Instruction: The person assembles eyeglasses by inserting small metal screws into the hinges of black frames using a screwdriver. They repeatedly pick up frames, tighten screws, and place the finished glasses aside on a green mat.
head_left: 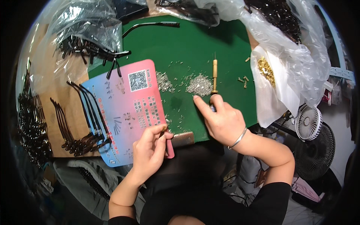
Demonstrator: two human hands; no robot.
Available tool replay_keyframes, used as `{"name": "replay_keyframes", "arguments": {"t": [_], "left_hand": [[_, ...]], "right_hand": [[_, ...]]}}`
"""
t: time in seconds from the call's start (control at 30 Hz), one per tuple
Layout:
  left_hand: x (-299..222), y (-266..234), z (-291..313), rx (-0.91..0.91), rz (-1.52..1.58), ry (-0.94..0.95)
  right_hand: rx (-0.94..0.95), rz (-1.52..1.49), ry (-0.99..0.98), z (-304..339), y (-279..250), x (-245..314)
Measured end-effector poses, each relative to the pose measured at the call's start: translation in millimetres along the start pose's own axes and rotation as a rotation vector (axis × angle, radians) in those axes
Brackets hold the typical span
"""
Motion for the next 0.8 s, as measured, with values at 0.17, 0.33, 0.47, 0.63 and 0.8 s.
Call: {"name": "replay_keyframes", "arguments": {"t": [0.17,0.33,0.47,0.63,0.8], "left_hand": [[3,1,-1,-0.086,-0.1,0.073],[-16,9,7,-0.247,-0.4,0.456],[-17,9,8,-0.293,-0.457,0.461],[-15,10,8,-0.318,-0.485,0.478],[-17,11,8,-0.338,-0.507,0.507]], "right_hand": [[0.187,-0.29,0.139,-2,-1,0],[0.432,-0.812,0.1,3,4,44],[0.418,-0.812,0.048,-4,8,50],[0.408,-0.78,0.062,-4,7,51],[0.509,-0.824,0.175,-3,13,52]]}}
Point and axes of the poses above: each hand's wrist, its own z-axis away from the middle knuckle, its own y-axis out of the palm, x = y × z, the point moved 7 cm from there along -z, towards the middle knuckle, and after that the axes turned 5 degrees about -x, right-handed, at the moved point
